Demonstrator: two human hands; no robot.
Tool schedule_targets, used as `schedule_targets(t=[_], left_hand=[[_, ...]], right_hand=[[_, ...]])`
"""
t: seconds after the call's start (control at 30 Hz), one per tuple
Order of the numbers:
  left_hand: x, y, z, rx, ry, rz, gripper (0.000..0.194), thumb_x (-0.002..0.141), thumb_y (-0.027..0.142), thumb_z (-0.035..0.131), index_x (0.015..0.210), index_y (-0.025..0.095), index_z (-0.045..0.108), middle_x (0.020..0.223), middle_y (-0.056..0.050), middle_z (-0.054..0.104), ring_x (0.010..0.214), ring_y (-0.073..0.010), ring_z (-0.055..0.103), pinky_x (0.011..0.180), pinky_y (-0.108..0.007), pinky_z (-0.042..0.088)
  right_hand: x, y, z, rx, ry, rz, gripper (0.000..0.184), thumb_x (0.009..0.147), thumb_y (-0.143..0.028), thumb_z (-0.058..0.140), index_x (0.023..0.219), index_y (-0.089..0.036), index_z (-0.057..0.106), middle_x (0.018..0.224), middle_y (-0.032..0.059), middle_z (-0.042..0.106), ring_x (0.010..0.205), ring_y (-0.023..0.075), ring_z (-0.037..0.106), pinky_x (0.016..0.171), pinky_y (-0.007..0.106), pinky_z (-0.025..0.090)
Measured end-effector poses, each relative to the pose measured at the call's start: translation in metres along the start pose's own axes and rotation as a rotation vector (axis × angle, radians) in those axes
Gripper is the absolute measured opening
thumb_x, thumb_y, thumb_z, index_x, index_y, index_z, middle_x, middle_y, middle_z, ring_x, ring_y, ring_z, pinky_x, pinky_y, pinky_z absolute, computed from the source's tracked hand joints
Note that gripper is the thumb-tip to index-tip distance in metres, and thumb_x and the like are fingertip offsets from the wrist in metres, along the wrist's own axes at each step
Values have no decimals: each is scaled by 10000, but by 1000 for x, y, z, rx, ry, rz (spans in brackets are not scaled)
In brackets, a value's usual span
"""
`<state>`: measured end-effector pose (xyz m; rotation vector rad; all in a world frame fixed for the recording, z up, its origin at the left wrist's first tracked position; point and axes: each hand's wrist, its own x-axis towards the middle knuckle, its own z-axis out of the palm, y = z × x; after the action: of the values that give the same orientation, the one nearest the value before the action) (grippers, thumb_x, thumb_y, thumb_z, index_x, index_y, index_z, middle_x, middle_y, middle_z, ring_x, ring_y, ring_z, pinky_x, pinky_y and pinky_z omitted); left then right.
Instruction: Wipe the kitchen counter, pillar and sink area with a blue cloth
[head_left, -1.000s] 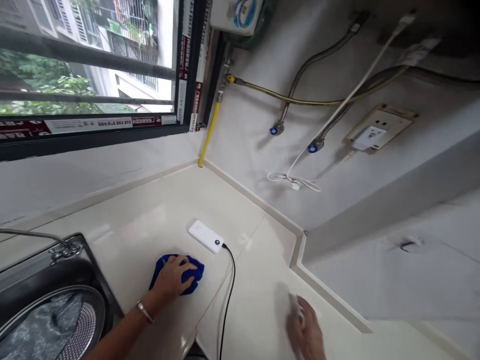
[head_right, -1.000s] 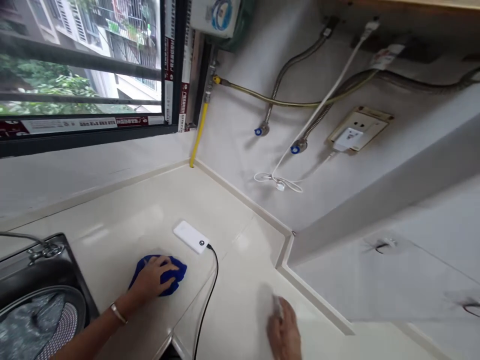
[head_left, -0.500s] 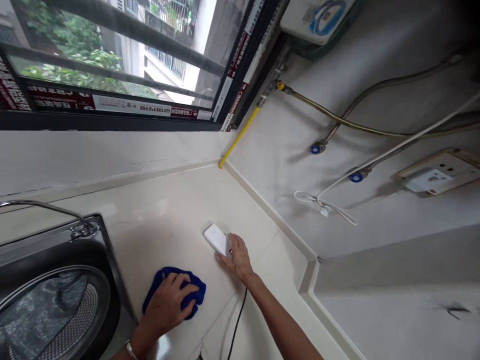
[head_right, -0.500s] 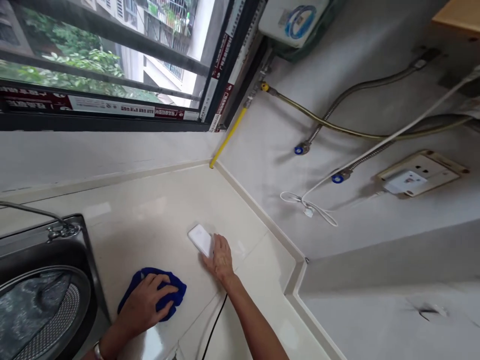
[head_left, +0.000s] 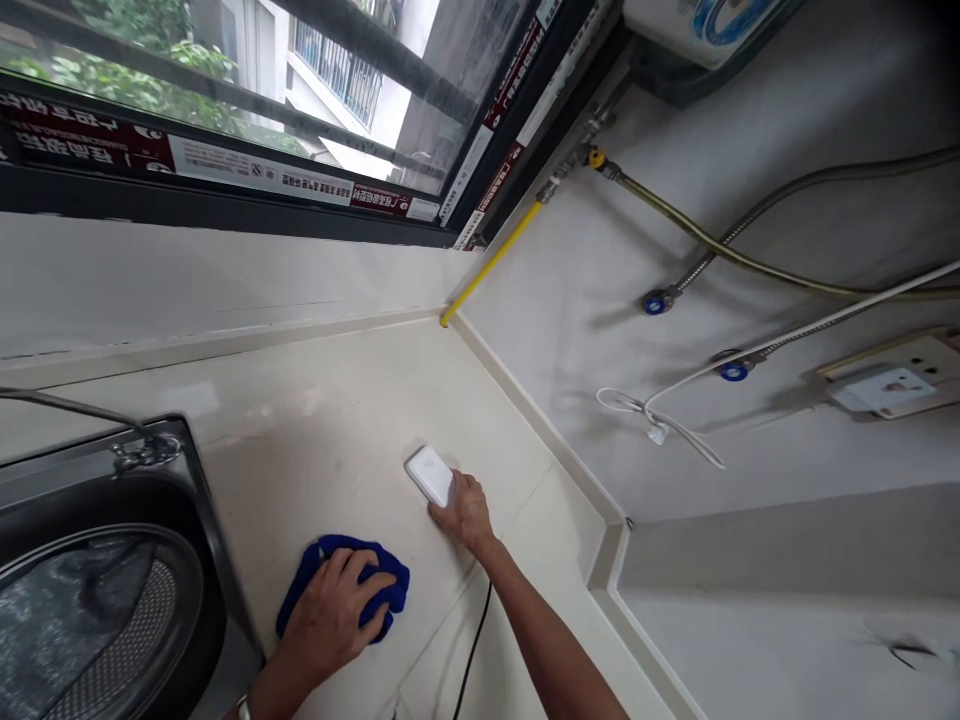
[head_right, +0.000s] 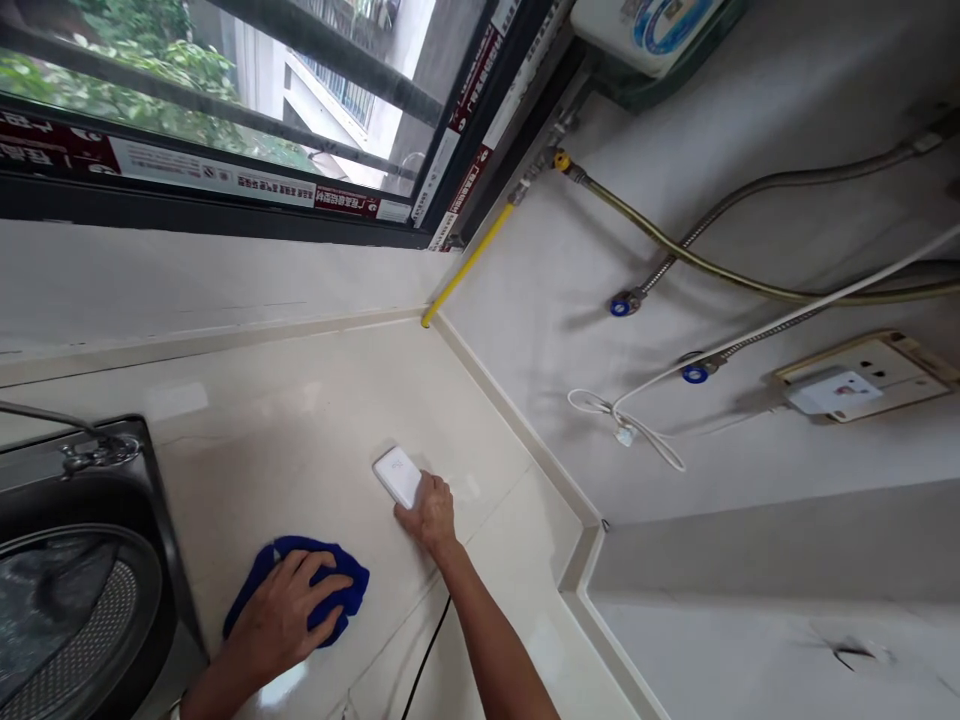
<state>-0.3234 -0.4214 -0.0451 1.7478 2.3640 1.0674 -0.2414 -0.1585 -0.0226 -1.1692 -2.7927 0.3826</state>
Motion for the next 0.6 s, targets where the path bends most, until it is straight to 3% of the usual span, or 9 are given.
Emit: schedule_targets(t=[0.17,0.33,0.47,0.6], left_hand=[[-1,-1,0,2,6,10,315,845,210,605,1133,327,655,1132,-44,622,1003,-253,549,811,-410,507],[2,0,-2,-4,-11,4,315,833,199,615,1118,325,660,1130,-45,622,1004,-261,545,819,-424,503],[10,2,2,-45,-80,10,308,850,197,614,1124,329,658,1150,-46,612,1026,-266,529,835,-431,495],[38,9,19,-138,-187,65,282,880,202,614,1125,335,661,1198,-40,594,1085,-262,514,888,-432,487]], right_hand=[[-5,1,6,137,108,20,633,642,-348,672,1230,-150,548,1156,138,639,1113,304,571,972,476,515],[-22,10,-9,291,155,84,666,634,-438,685,1213,-128,574,1167,155,649,1096,304,596,970,476,520],[-55,29,-31,496,196,287,720,635,-542,690,1221,-142,570,1171,142,667,1044,289,633,898,439,555],[-101,48,-54,637,231,509,816,598,-576,747,1260,-139,555,1235,150,656,1089,298,642,909,406,563]])
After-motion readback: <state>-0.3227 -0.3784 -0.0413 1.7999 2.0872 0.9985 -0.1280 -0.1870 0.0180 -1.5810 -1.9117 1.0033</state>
